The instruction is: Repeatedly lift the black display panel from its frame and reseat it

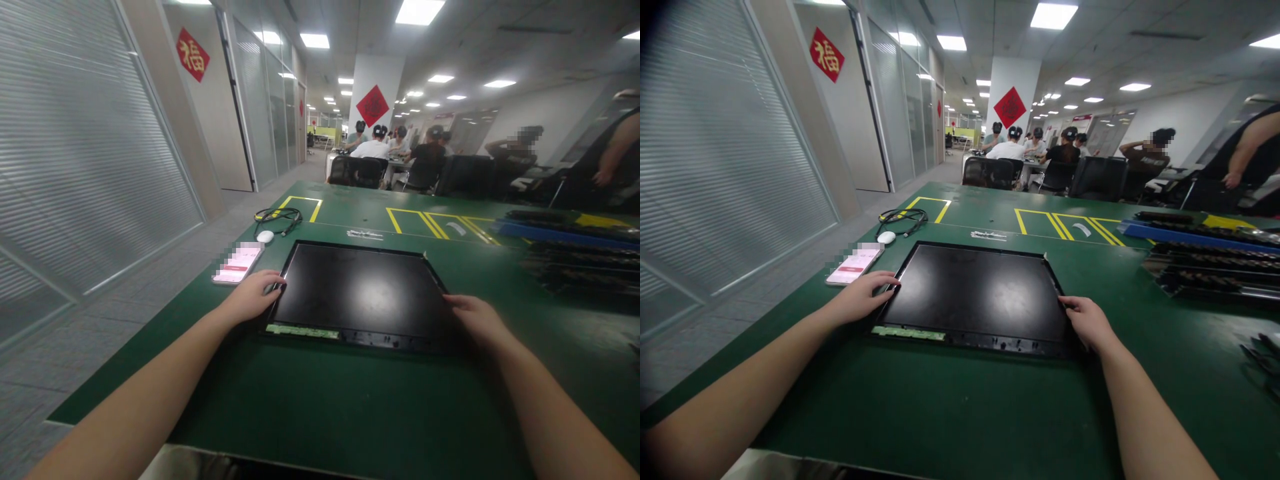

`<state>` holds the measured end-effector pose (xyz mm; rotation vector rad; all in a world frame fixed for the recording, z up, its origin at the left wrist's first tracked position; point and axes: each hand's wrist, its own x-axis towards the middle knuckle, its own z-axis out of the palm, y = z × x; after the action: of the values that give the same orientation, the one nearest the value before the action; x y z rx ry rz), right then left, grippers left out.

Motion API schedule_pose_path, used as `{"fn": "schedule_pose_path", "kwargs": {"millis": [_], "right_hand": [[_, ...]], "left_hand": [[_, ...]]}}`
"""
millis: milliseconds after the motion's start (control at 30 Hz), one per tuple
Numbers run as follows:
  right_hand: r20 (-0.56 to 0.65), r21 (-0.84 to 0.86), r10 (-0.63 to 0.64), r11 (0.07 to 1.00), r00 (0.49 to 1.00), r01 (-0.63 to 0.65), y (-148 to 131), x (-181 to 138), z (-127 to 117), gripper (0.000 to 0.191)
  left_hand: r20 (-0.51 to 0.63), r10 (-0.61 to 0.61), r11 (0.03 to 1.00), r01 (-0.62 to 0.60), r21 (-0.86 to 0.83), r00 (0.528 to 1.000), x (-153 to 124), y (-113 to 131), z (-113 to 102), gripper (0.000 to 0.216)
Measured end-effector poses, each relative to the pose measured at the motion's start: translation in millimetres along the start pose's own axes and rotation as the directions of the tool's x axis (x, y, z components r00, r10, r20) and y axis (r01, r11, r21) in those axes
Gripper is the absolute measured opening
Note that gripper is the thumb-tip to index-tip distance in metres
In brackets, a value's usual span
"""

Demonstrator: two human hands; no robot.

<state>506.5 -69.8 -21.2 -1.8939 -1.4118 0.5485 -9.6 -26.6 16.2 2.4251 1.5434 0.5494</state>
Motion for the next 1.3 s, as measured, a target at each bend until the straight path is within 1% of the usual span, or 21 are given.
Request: {"fn": "schedule_pose_path", "kwargs": {"millis": [167,300,400,533,700,833,1067,1300], "right_hand": [[-0.004,0.038,-0.012,0.999,1.0,0.012,3,-1,2,0.037],[-0.039,-0.038,0.064,0.997,0.997,-0.066,-3,-1,1,0.04],[-0.054,-0.103,0.094,0.99,0.994,-0.099,-8,-1,1,0.04],[-0.076,-0.14,0.048,0.988,0.996,-0.058,-9,-1,2,0.038],[-0.104,-0.202,0.017,0.979,0.994,-0.038,-10,-2,3,0.04],[-0.084,-0.239,0.012,0.971,0.996,-0.032,-15,-4,2,0.04],[-0.054,-0.235,0.045,0.97,0.998,-0.056,-19,-5,2,0.04],[-0.074,-0.231,0.086,0.968,0.994,-0.101,-25,-8,3,0.037]], "left_hand": [[-0.02,0.017,1.0,-0.017,0.011,1.0,0,-1,4,0.039],[-0.039,0.007,0.997,-0.004,0.072,0.999,2,0,8,0.043],[-0.037,-0.048,0.991,0.052,0.125,0.998,6,1,11,0.043],[-0.026,-0.124,0.978,0.126,0.167,0.992,12,4,15,0.048],[-0.016,-0.196,0.963,0.196,0.185,0.98,18,3,19,0.05],[0.007,-0.241,0.954,0.235,0.188,0.971,20,1,21,0.053],[0.049,-0.241,0.955,0.227,0.192,0.969,20,2,16,0.053],[0.033,-0.228,0.955,0.217,0.2,0.973,19,0,17,0.052]]}}
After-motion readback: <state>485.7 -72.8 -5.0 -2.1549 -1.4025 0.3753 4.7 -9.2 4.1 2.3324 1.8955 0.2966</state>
